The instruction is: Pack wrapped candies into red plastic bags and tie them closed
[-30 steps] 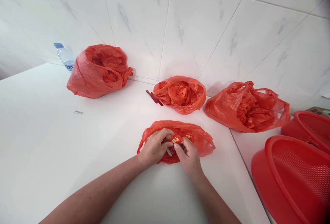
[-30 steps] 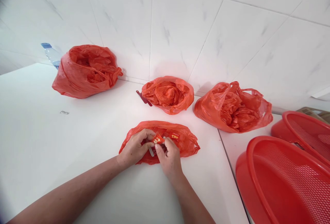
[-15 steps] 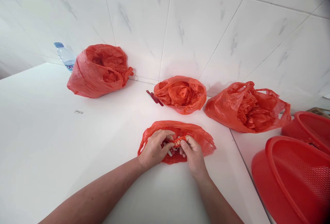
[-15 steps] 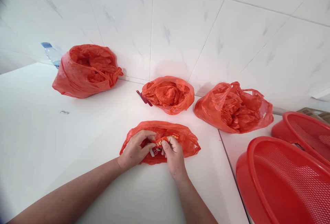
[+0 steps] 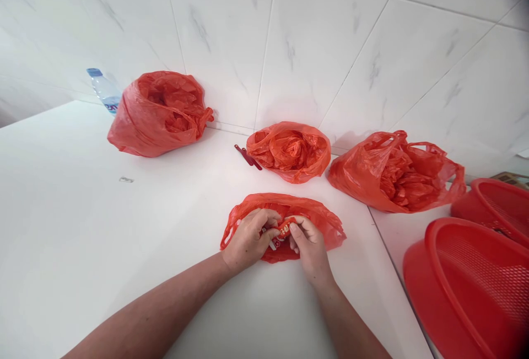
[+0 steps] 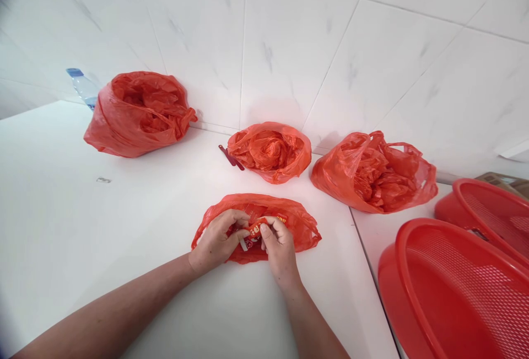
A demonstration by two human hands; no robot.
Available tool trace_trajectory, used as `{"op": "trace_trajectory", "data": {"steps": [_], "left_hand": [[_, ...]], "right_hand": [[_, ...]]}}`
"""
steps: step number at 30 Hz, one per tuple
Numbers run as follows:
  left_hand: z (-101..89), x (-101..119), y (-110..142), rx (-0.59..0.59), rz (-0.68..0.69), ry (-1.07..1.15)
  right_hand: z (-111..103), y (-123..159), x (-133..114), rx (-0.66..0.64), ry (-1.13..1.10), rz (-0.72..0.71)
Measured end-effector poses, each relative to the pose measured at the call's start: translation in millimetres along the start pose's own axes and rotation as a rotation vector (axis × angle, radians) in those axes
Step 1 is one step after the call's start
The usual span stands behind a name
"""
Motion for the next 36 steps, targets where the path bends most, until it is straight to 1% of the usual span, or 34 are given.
{"op": "trace_trajectory", "data": {"steps": [5,9,16,21,25,30,34,36], "left_hand": [[1.2,-1.6,-0.3,0.012,-0.005,-0.022],[-1.4,-2.6,-4.7,0.020,0.007,-0.114],[-6.7,-2.5,-10.8,-0.030,0.044,-0.139],[-6.6,-0.9,-11.1,-0.070,0.039,-0.153],[-6.6,-0.5,-11.3,-0.100,0.044,-0.183],[-7.0,-0.1,-11.1,-0.080,0.041,-0.193],[-5.6,-0.7,-9.9,-0.023,0.012,-0.147],[-4.8,-1.8,-9.5,-0.026,0.008,-0.133]], "right_hand": [[-1.5,-1.3,2.0,0.022,0.006,0.008],[-1.7,-2.3,4.8,0.047,-0.028,0.003],[-1.4,-1.4,4.2,0.023,0.006,0.020],[-1.7,-0.2,0.6,0.038,0.072,-0.020],[-1.8,-0.6,3.4,0.036,0.109,-0.028],[-0.8,-1.1,5.2,0.023,0.104,-0.021],[-1.5,-1.2,3.9,0.064,0.042,0.000],[-2.5,-1.1,3.5,0.082,0.005,0.015]]}}
Point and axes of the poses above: each hand's wrist, its own y-axis away from the middle knuckle, its own z-axis out of the palm, x = y × z, the point moved 1 cm from there along -y, towards the middle knuckle, and after that the axes turned 13 degrees about z, right-handed, at the moved point
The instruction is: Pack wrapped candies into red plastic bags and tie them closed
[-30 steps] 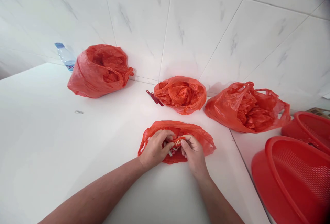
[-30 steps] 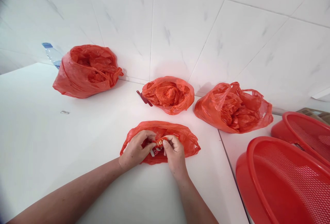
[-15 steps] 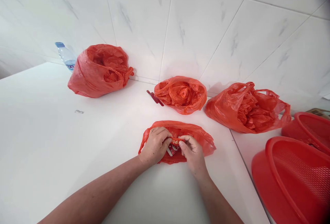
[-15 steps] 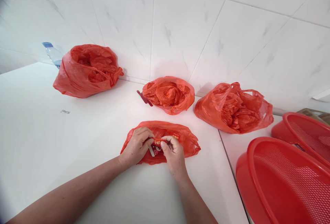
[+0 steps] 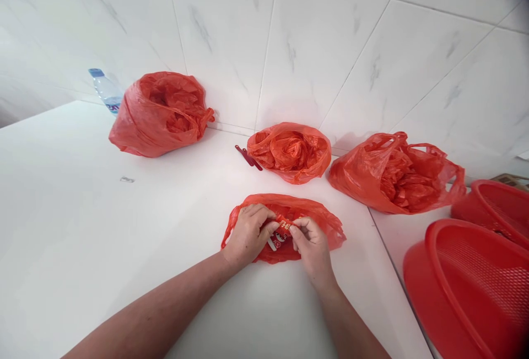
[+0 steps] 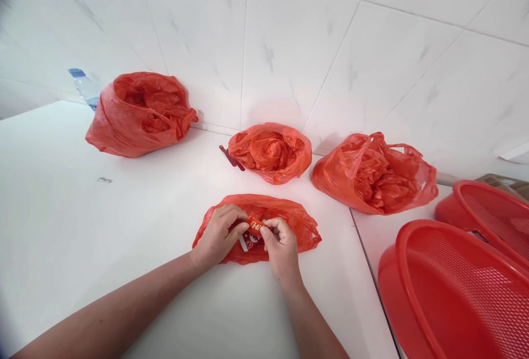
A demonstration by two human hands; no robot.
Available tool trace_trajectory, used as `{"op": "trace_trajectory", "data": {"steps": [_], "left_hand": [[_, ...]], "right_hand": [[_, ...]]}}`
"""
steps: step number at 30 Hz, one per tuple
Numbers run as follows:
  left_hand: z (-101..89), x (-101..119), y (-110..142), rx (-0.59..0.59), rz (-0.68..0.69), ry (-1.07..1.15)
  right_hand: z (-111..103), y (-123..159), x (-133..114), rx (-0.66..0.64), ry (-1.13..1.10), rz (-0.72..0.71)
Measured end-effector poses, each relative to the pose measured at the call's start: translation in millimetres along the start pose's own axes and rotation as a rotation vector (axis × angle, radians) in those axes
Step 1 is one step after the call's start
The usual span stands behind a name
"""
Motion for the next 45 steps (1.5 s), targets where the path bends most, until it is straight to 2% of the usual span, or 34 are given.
{"op": "trace_trajectory", "data": {"steps": [7,16,20,26,32,45], "left_hand": [[-1.6,-0.1,-0.7,-0.010,0.052,-0.002],[-1.4,3.7,-1.6,-0.059,0.010,-0.040],[-1.7,3.9,-2.3,-0.032,0.012,-0.038],[-1.2,0.3,-0.1,0.026,0.006,0.088],[1.2,-4.7,1.4,0.014,-0.060,0.130],[-1.5,-4.0,-0.9,0.024,-0.042,0.127]], "right_hand": [[0.3,1.9,-4.2,-0.015,0.050,0.001],[1.0,2.1,-1.6,-0.039,0.117,-0.018],[1.1,0.0,1.7,-0.044,0.112,-0.038],[-0.7,-1.1,1.5,-0.042,0.123,-0.069],[1.3,0.6,-1.0,-0.084,0.123,-0.077],[1.6,0.1,3.3,-0.032,0.115,-0.101]]}}
Point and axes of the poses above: each hand's wrist, its own y-axis away from the middle knuckle, its own z-axis out of the palm, x = y × z, the point moved 1 cm from there along -y, towards the middle knuckle, and after that the axes turned 13 degrees about z, right-handed, at the moved point
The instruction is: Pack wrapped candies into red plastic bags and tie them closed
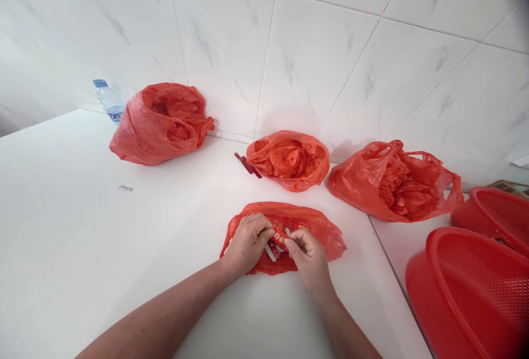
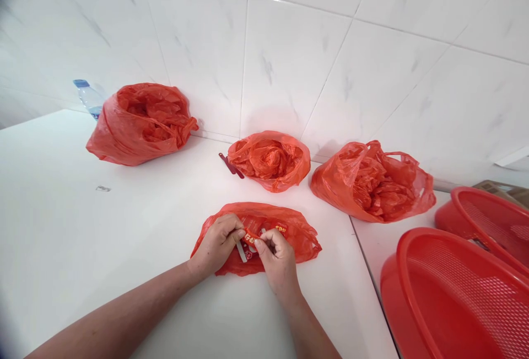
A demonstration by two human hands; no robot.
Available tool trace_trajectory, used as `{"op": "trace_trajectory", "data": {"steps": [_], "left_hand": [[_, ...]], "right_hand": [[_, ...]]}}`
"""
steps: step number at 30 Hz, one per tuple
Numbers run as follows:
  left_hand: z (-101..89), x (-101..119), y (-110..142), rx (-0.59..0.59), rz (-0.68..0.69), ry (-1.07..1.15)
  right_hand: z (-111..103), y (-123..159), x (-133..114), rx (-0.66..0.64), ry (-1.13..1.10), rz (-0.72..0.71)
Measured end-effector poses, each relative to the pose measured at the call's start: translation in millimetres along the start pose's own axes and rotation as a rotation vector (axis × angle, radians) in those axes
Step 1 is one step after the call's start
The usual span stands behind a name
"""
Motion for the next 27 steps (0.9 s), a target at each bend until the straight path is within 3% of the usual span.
{"op": "trace_trajectory", "data": {"steps": [11,27], "left_hand": [[0.4,-1.0,1.6,-0.031,-0.027,0.060],[-0.3,8.0,1.0,-0.044,-0.045,-0.042]], "right_hand": [[-1.8,0.7,-3.2,0.002,0.051,-0.010],[-1.2,2.5,-4.5,-0.049,0.045,-0.024]]}}
Point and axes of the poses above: each hand's wrist, its own y-axis away from the middle knuckle, its own z-axis out of the palm, x = y × z, the point moved 1 cm from there along -y, towards the middle knuckle, and after that the axes turned 13 degrees about z, right-handed, at the moved point
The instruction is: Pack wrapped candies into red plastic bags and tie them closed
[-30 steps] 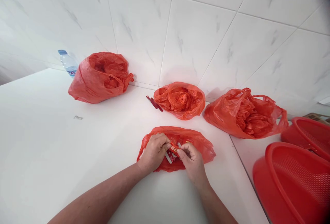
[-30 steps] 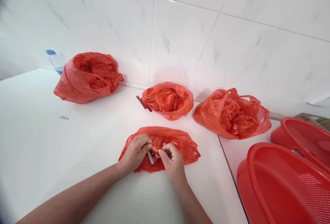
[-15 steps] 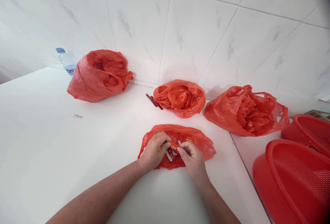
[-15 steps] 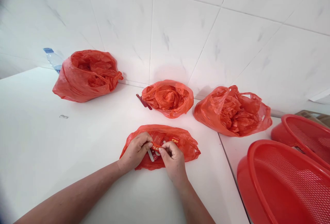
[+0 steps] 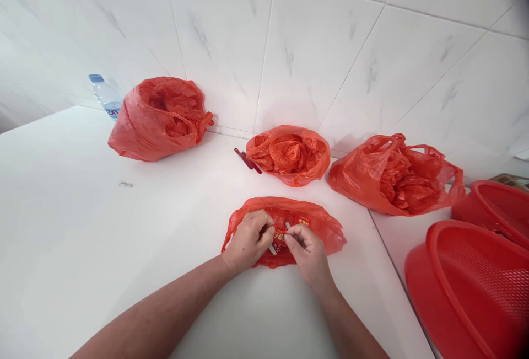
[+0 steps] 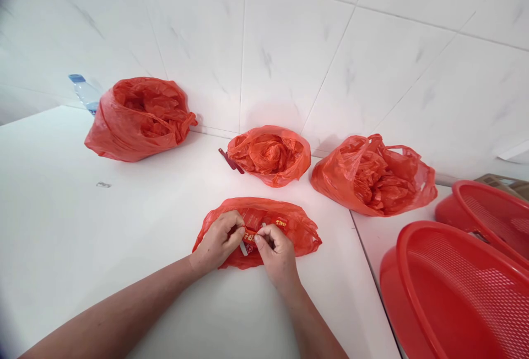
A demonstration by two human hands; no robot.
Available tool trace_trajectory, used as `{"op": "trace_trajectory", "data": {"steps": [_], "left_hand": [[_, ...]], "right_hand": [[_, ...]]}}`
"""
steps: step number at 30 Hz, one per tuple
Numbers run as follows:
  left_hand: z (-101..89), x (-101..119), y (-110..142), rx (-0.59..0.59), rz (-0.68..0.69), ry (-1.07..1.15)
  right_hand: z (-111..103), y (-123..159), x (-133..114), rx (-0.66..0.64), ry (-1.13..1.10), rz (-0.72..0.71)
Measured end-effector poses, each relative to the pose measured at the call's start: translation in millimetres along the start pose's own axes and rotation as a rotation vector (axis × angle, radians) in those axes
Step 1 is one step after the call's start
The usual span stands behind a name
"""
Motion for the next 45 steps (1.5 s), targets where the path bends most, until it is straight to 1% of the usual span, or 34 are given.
{"op": "trace_trajectory", "data": {"steps": [6,11,14,16,17,19,21,22,23,25,28,31,35,39,42,45], "left_hand": [[-1.2,0.2,-0.5,0.012,0.034,0.062],[0.0,-2.2,1.5,0.008,0.063,0.057],[1.5,-4.4,2.5,0.029,0.070,0.046],[2.0,-6.4,2.3,0.050,0.074,0.035],[2.1,-7.6,2.0,0.060,0.077,0.026],[1.8,-10.0,1.0,0.077,0.084,-0.004],[1.8,-11.9,0.2,0.080,0.098,-0.053],[2.0,-12.4,0.0,0.072,0.109,-0.082],[2.5,-12.6,0.1,0.054,0.120,-0.113],[4.3,-12.4,0.9,-0.006,0.137,-0.173],[7.4,-12.0,3.0,-0.108,0.143,-0.250],[8.9,-13.2,4.0,-0.154,0.122,-0.304],[8.0,-16.7,3.0,-0.172,0.132,-0.336],[5.3,-19.5,1.5,-0.139,0.151,-0.328],[4.3,-19.3,1.0,-0.111,0.158,-0.306],[5.6,-18.3,1.4,-0.103,0.143,-0.319]], "right_hand": [[-0.4,0.2,-1.2,-0.010,0.036,-0.016],[1.9,0.9,-2.1,-0.015,0.040,-0.008],[2.1,0.3,-2.0,0.004,0.057,-0.018],[-1.3,-1.2,-1.4,0.077,0.068,-0.016],[-4.6,-2.3,-1.0,0.146,0.075,-0.011],[-13.7,-4.5,-0.1,0.330,0.118,-0.006],[-23.5,-6.3,0.6,0.497,0.212,-0.009],[-27.5,-7.1,0.9,0.545,0.273,-0.011],[-30.6,-7.8,1.1,0.564,0.336,-0.012],[-33.4,-8.8,1.4,0.551,0.444,-0.023],[-31.6,-10.3,2.3,0.506,0.561,-0.050],[-27.6,-12.2,4.5,0.455,0.644,-0.062],[-24.3,-14.2,8.4,0.351,0.657,-0.062],[-23.2,-14.7,10.0,0.268,0.636,-0.030],[-23.1,-14.6,9.3,0.246,0.626,0.000],[-23.3,-14.2,8.0,0.272,0.626,0.030]]}}
Point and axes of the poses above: each hand's wrist, its own y-axis away from the middle knuckle, its own z-axis out of the palm, x = y × z, the point moved 1 cm from there along -y, towards the middle knuckle, and after that the axes turned 13 degrees about z, right-handed, at the moved point
